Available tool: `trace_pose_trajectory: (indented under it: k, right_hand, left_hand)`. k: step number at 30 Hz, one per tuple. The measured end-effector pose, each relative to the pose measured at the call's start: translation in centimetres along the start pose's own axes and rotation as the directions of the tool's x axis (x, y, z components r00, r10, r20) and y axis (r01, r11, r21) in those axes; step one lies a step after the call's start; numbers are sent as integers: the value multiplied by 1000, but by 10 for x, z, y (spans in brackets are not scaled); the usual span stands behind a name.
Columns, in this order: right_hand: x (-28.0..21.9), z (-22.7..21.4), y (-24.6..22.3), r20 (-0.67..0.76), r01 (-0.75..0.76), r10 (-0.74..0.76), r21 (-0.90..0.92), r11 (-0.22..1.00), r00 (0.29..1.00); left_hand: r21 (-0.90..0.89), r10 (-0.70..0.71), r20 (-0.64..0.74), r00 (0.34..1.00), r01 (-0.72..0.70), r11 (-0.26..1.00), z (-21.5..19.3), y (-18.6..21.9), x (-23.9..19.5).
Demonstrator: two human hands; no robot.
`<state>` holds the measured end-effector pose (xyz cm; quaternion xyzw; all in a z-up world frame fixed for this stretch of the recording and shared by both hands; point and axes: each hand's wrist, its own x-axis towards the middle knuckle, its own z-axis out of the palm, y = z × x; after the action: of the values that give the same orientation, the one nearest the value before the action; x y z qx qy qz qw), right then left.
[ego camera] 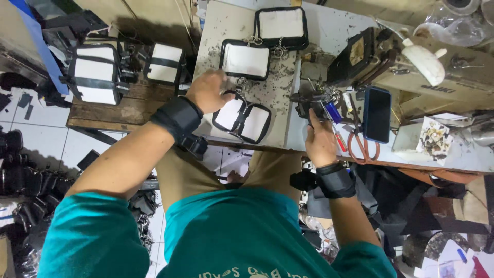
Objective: The person works on small zippered pouches at a workbench. They open and close the zippers, brush debris from the pouches, hammer the zipper ends, and use scissors to trim the zipper tape before setting the finished pouch aside.
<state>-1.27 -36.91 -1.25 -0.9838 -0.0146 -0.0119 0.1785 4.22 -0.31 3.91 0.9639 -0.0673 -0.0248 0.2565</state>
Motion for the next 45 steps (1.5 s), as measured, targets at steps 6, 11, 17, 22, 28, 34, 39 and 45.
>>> trace_pose_trajectory:
  k: [6,11,17,22,28,34,39,45]
  right_hand:
    - [-2,4,6,62,0,-2,32,999,998]
    - [-2,-9,1,84,33,-22,-130,991,996]
    - [11,-30,-9,60,164,-155,-180,970,986]
    - [25,-18,-29,91,237,-225,-149,960,970]
    - [56,-8,-56,107,336,-325,-111,935,940]
    - [80,4,-78,137,425,-413,-72,902,900]
    - [94,13,-93,163,490,-479,-33,871,862]
    - [106,22,-105,184,575,-568,20,818,802]
  left_hand:
    - [302,258,129,957,-286,909,19,12,79]
    - [366,299,209,931,-358,859,53,2,126]
    - [372,297,250,922,-375,849,52,-9,136]
    - [372,321,270,908,-406,835,42,7,124]
    - [386,349,275,896,-435,814,30,3,123]
    - [384,373,290,881,-464,798,29,-2,125]
    - [379,394,308,866,-491,784,32,-1,129]
    - [383,409,321,854,-512,769,33,-3,128]
